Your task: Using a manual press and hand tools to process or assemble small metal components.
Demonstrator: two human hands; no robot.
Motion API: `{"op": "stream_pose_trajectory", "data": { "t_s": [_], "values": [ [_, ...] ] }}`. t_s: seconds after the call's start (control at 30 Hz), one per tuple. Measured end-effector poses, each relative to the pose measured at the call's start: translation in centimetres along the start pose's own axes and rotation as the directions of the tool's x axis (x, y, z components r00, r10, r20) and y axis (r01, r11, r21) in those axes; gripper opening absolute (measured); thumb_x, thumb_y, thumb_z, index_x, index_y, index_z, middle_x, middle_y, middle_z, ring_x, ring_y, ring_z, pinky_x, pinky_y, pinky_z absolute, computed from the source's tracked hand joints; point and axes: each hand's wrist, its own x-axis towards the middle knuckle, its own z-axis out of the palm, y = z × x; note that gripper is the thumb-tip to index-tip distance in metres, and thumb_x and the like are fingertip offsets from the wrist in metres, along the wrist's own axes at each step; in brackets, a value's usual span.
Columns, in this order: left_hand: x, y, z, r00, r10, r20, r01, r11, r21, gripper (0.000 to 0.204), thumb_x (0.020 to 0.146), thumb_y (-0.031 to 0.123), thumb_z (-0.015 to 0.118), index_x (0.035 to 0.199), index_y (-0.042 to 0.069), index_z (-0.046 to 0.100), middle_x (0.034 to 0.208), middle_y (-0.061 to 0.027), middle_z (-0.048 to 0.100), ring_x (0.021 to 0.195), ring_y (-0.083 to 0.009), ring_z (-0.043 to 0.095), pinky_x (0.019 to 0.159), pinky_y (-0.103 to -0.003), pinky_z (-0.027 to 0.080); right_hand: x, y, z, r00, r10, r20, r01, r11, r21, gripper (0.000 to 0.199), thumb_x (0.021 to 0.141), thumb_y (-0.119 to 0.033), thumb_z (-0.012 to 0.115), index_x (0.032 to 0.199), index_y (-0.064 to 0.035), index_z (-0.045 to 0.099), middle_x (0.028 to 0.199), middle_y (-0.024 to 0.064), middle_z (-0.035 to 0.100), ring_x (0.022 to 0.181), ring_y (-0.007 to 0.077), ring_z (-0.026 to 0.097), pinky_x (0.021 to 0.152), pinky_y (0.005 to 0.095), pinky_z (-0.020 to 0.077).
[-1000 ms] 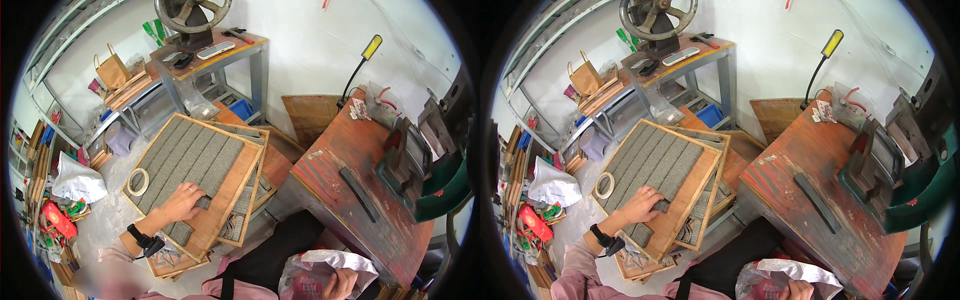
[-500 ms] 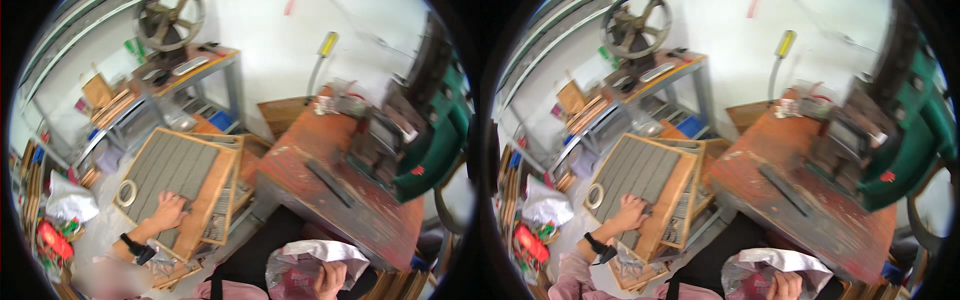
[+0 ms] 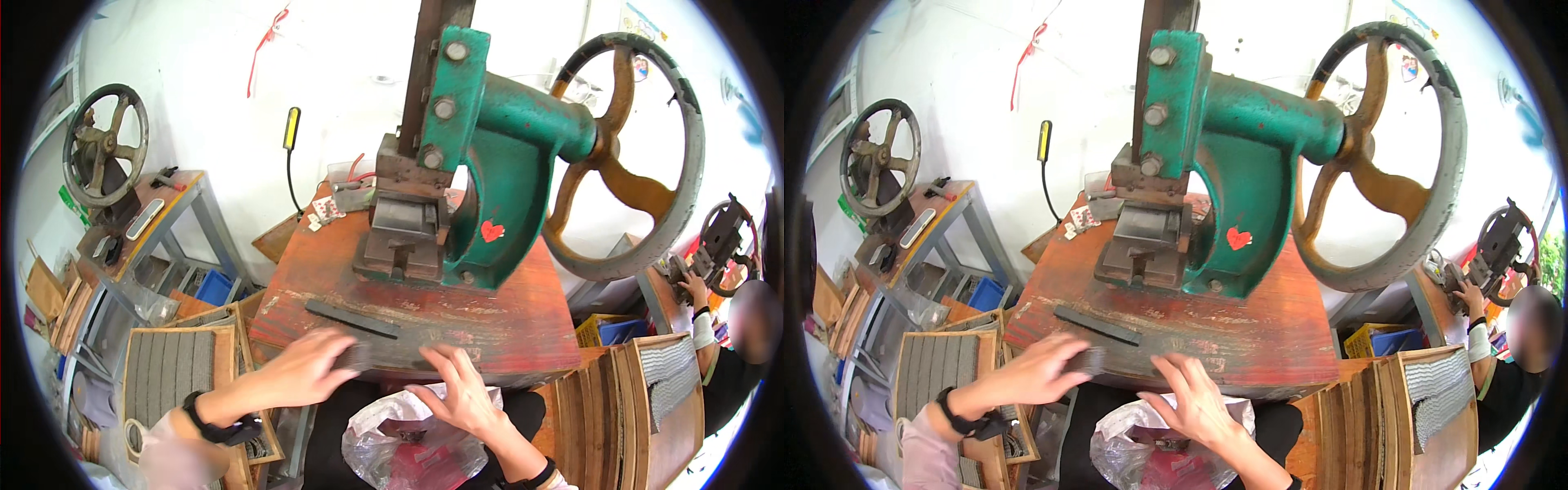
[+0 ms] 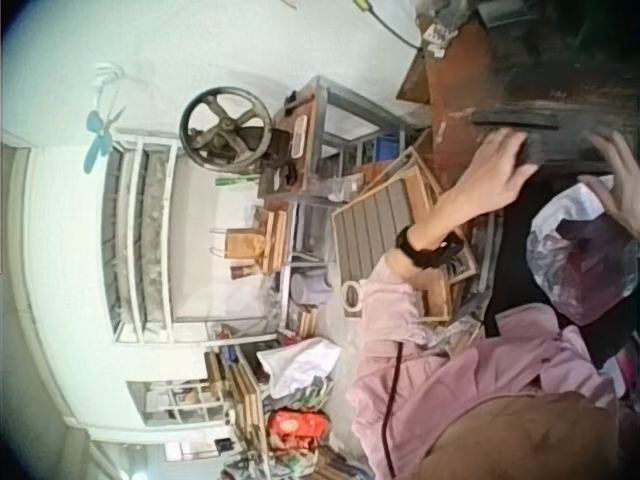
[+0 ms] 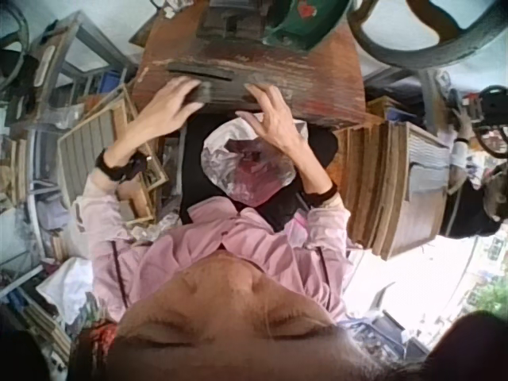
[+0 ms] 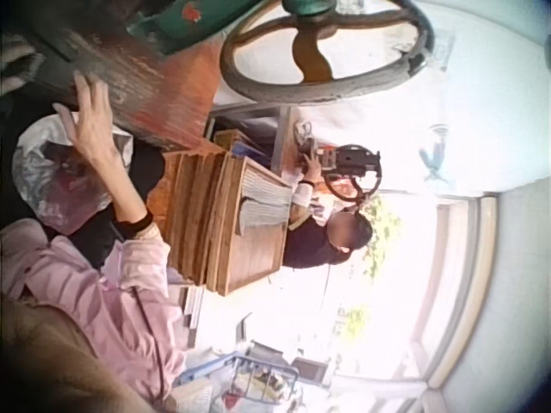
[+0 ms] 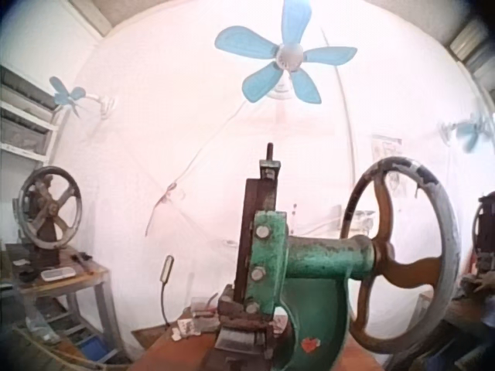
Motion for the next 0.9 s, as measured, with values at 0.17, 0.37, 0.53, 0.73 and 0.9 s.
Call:
{"op": "stream_pose_trajectory", "data": {
  "t_s": [0.17, 0.37, 0.53, 0.73, 0.9],
  "values": [
    [10.1, 0.7, 6.5, 0.937, 0.348, 0.035, -0.338, 0.877, 0.34, 0.036, 0.077, 0.016, 0.065, 0.1, -0.01, 0.054, 0.102, -0.0246, 0.057, 0.095, -0.0345, 0.056, 0.084, -0.041, 0.047, 2.4, 3.1, -0.4, 0.987, 0.161, -0.011, -0.161, 0.986, 0.046, 0.08, 0.072, -0.019, 0.078, 0.137, -0.0011, 0.035, 0.126, 0.0245, 0.045, 0.115, 0.0421, 0.045, 0.096, 0.0465, 0.0404],
    [13.0, -0.3, 7.4, 0.955, 0.235, 0.18, -0.273, 0.934, 0.229, 0.06, 0.077, 0.018, 0.07, 0.121, -0.012, 0.041, 0.096, -0.0228, 0.057, 0.094, -0.0377, 0.055, 0.083, -0.043, 0.046, 2.0, 7.3, -1.0, 0.972, 0.202, 0.122, -0.208, 0.977, 0.039, 0.065, 0.077, -0.018, 0.072, 0.133, 0.0003, 0.042, 0.122, 0.0219, 0.054, 0.112, 0.0389, 0.048, 0.098, 0.0426, 0.0394],
    [11.6, -1.2, 7.3, 0.983, 0.097, 0.157, -0.101, 0.995, 0.013, 0.076, 0.077, 0.016, 0.072, 0.135, -0.007, 0.028, 0.106, -0.0248, 0.057, 0.101, -0.0393, 0.054, 0.088, -0.045, 0.044, 1.9, 7.9, -0.6, 0.961, 0.202, 0.188, -0.209, 0.978, 0.023, 0.06, 0.078, -0.018, 0.07, 0.129, 0.0004, 0.046, 0.119, 0.0211, 0.055, 0.107, 0.038, 0.05, 0.095, 0.0425, 0.04],
    [10.7, -1.3, 7.5, 0.996, 0.057, 0.075, -0.05, 0.994, -0.095, 0.069, 0.08, 0.01, 0.067, 0.136, -0.002, 0.029, 0.11, -0.0229, 0.056, 0.103, -0.0391, 0.053, 0.09, -0.044, 0.043, 3.6, 6.7, -1.0, 0.968, 0.174, 0.179, -0.184, 0.982, 0.042, 0.059, 0.075, -0.015, 0.072, 0.126, 0.0029, 0.048, 0.113, 0.0216, 0.057, 0.108, 0.0369, 0.05, 0.094, 0.044, 0.0407],
    [10.5, -1.1, 4.5, 0.94, -0.002, -0.341, -0.101, 0.954, -0.283, 0.078, 0.073, 0.0, 0.071, 0.137, -0.003, 0.027, 0.119, -0.0209, 0.052, 0.104, -0.0312, 0.055, 0.087, -0.038, 0.047, 8.3, 5.2, -2.6, 0.983, 0.171, 0.07, -0.181, 0.97, 0.16, 0.072, 0.075, -0.013, 0.073, 0.134, 0.0049, 0.037, 0.114, 0.0212, 0.058, 0.109, 0.0365, 0.05, 0.093, 0.0409, 0.0429]
  ]
}}
